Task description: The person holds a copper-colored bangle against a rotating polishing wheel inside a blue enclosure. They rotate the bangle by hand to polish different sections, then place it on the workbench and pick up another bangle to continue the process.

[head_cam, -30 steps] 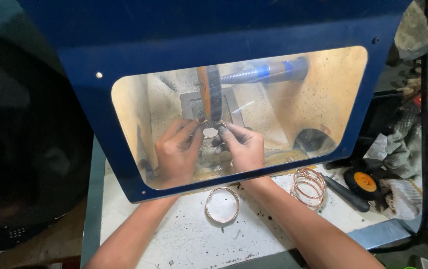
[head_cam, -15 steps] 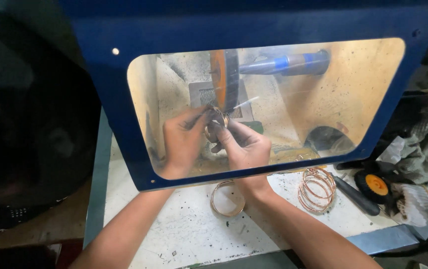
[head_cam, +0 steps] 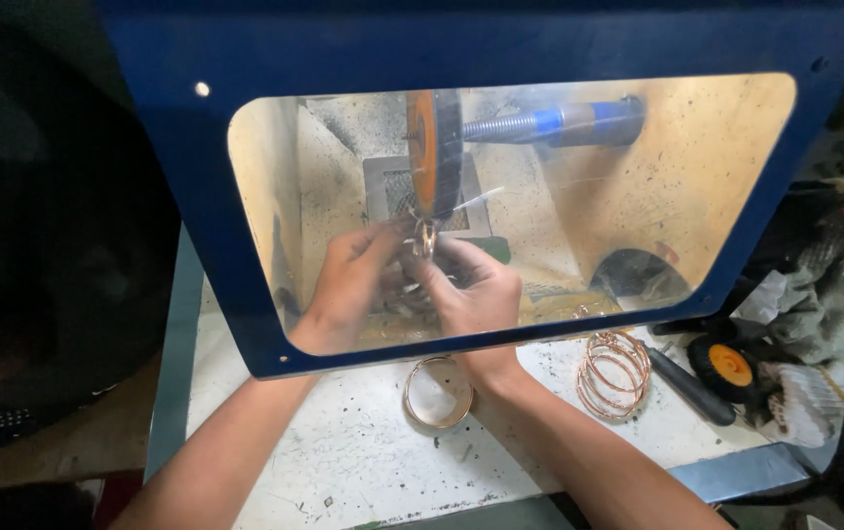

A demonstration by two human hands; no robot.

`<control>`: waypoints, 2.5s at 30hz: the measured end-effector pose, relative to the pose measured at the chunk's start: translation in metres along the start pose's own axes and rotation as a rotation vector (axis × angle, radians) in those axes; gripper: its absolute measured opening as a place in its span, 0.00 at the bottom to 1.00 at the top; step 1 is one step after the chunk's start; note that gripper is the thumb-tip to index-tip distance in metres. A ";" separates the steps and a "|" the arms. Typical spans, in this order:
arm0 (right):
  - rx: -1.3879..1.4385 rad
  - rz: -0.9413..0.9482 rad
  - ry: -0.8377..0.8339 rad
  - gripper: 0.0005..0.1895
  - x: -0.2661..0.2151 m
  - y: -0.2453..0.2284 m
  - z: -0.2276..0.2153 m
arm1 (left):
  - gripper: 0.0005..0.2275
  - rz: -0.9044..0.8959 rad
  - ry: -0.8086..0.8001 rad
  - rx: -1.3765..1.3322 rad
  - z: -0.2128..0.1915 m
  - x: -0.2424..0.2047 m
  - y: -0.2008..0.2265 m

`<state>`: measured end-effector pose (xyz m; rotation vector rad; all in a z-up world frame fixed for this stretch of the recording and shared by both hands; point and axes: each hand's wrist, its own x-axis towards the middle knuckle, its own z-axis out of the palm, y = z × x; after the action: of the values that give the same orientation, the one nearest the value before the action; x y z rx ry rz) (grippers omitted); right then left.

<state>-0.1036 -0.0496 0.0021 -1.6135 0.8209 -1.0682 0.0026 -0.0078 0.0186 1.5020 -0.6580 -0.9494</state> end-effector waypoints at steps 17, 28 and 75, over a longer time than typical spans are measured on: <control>-0.173 -0.051 -0.081 0.14 0.020 0.016 -0.029 | 0.14 0.362 -0.209 -0.085 -0.023 0.009 -0.020; -0.061 0.001 -0.047 0.11 0.030 0.031 -0.015 | 0.10 0.354 0.132 0.047 -0.012 0.030 -0.030; -0.048 -0.043 0.030 0.10 0.016 0.009 -0.002 | 0.07 0.732 0.238 0.160 -0.018 0.023 -0.034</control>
<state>-0.0990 -0.0672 -0.0023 -1.6652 0.8407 -1.1132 0.0254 -0.0123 -0.0194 1.3237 -1.0247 -0.1596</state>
